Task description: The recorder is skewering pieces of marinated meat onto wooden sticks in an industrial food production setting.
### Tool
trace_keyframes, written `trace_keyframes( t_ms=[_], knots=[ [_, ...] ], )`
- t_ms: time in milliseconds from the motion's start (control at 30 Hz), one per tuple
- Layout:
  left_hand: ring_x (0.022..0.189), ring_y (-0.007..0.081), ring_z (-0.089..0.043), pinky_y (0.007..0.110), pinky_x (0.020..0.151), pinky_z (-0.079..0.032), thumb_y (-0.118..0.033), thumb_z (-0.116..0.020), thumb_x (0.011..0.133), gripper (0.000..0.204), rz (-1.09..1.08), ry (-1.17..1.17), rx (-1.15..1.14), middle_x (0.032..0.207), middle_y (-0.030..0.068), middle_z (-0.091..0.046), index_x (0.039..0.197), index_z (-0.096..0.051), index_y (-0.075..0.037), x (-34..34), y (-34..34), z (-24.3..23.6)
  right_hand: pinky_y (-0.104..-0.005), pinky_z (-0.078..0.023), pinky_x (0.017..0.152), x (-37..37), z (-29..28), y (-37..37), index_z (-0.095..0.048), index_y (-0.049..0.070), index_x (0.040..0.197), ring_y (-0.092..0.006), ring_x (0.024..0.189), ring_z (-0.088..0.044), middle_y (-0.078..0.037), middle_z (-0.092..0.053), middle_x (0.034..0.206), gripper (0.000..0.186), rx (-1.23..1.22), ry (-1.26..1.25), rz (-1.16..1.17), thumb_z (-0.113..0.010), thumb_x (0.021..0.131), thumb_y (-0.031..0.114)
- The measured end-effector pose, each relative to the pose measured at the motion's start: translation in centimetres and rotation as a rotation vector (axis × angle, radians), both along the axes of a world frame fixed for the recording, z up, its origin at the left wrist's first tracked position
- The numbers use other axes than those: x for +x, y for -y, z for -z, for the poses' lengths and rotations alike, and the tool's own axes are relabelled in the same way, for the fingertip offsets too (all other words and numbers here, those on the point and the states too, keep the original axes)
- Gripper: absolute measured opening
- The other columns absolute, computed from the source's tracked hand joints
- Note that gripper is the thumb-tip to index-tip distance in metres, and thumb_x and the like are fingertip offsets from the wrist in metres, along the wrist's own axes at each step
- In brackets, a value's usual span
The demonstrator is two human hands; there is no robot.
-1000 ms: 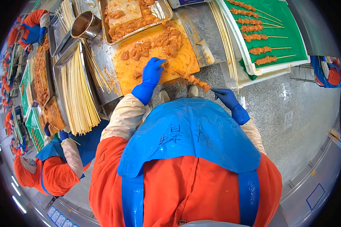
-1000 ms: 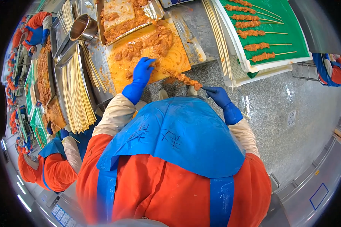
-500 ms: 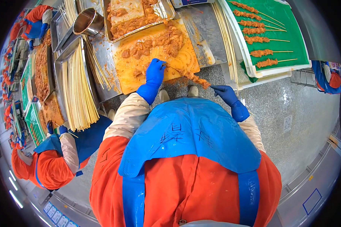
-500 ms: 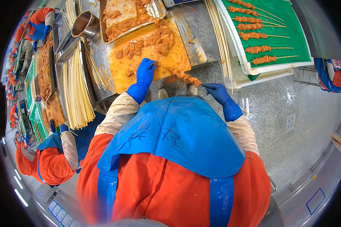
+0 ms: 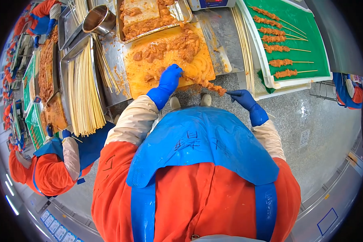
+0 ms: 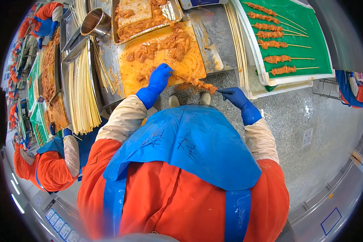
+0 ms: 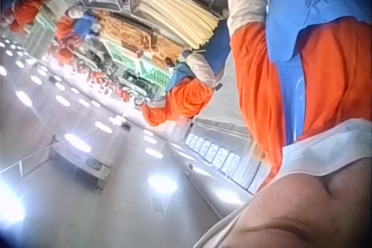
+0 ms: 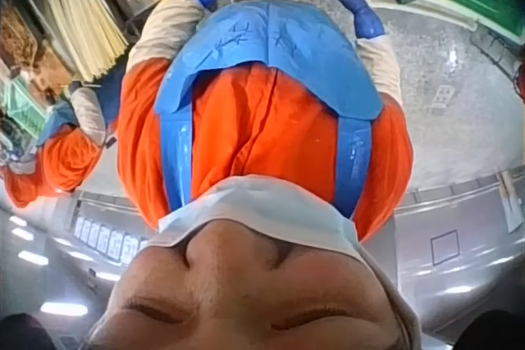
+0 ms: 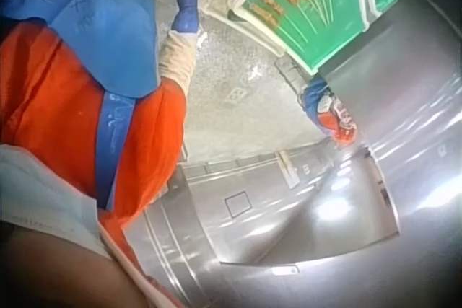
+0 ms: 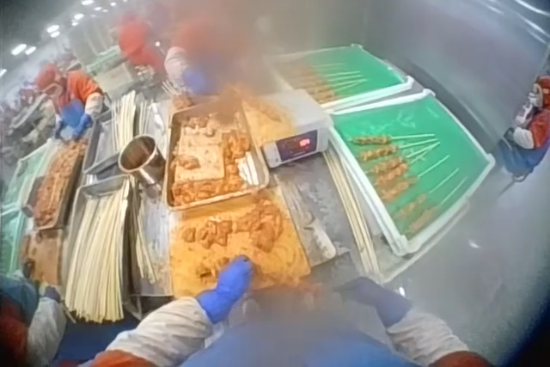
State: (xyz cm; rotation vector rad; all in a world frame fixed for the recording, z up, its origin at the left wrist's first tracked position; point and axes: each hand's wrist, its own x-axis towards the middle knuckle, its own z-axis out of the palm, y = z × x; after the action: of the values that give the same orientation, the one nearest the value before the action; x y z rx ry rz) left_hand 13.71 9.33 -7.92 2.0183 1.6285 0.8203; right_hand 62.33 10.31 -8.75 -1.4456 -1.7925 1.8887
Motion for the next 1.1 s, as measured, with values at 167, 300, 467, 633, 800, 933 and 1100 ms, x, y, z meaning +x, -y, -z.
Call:
trace_keyframes(
  t_ms=[167,300,467,633,800,933,1100],
  knots=[
    [0.107,0.0414,-0.073,0.049,0.089,-0.061,-0.003,-0.075,0.094,0.02,0.035,-0.029,-0.035,0.112,0.0146,-0.073,0.112,-0.08,-0.01,-0.8,0.1,0.7,-0.0334,-0.062,0.087,-2.3,-1.2,-1.3,-0.084,0.011,0.145,-0.014,0.089,-0.076,-0.007,-0.083,0.1,0.037,0.027,0.02,-0.096,-0.073,0.11,0.004],
    [0.107,0.0411,-0.072,0.051,0.09,-0.061,-0.006,-0.073,0.095,0.022,0.1,-0.172,-0.066,0.115,0.0149,-0.073,0.115,-0.079,-0.011,-1.3,-0.2,0.1,-0.0335,-0.062,0.086,-4.9,-3.0,-0.8,-0.084,0.011,0.145,-0.0145,0.086,-0.076,-0.007,-0.083,0.099,0.038,0.007,0.097,-0.08,-0.073,0.11,0.003],
    [0.105,0.0388,-0.072,0.05,0.091,-0.061,-0.007,-0.073,0.096,0.021,0.162,-0.166,-0.073,0.112,0.014,-0.073,0.115,-0.081,-0.012,-3.2,-0.4,-0.6,-0.033,-0.061,0.084,-7.6,-3.4,1.9,-0.083,0.01,0.146,-0.0138,0.087,-0.075,-0.008,-0.084,0.102,0.038,-0.001,-0.013,0.011,-0.071,0.111,0.005],
    [0.097,0.031,-0.073,0.04,0.09,-0.062,0.005,-0.083,0.092,0.036,-0.258,0.284,0.074,0.11,0.0118,-0.072,0.125,-0.086,-0.01,-7.9,0.0,-2.5,-0.0327,-0.062,0.085,-7.7,-3.4,3.8,-0.082,0.009,0.147,-0.0133,0.089,-0.075,-0.007,-0.085,0.107,0.038,0.002,-0.055,0.082,-0.071,0.111,0.005],
    [0.102,0.0334,-0.074,0.041,0.092,-0.061,-0.005,-0.089,0.091,0.041,-0.209,0.071,-0.07,0.115,0.0132,-0.071,0.131,-0.085,-0.013,-7.7,1.6,-1.7,-0.0331,-0.063,0.087,-7.3,-1.1,4.5,-0.082,0.009,0.148,-0.0134,0.092,-0.076,-0.007,-0.084,0.11,0.038,-0.009,-0.094,0.097,-0.072,0.111,0.006],
    [0.109,0.0387,-0.074,0.046,0.094,-0.061,-0.008,-0.089,0.092,0.038,-0.244,0.044,-0.058,0.119,0.0146,-0.071,0.129,-0.085,-0.015,-7.3,1.5,-1.4,-0.0332,-0.064,0.088,-7.4,-0.1,4.4,-0.085,0.009,0.143,-0.014,0.095,-0.078,-0.01,-0.088,0.121,0.034,-0.016,-0.116,0.121,-0.074,0.111,0.007],
    [0.111,0.0393,-0.073,0.045,0.096,-0.06,-0.006,-0.086,0.094,0.033,-0.178,0.014,-0.058,0.118,0.0143,-0.07,0.126,-0.086,-0.013,-8.2,0.4,-1.1,-0.0322,-0.062,0.089,-8.5,-0.6,3.5,-0.082,0.009,0.147,-0.0132,0.091,-0.074,-0.005,-0.082,0.103,0.039,0.033,-0.091,0.125,-0.066,0.111,0.004]
  ],
)
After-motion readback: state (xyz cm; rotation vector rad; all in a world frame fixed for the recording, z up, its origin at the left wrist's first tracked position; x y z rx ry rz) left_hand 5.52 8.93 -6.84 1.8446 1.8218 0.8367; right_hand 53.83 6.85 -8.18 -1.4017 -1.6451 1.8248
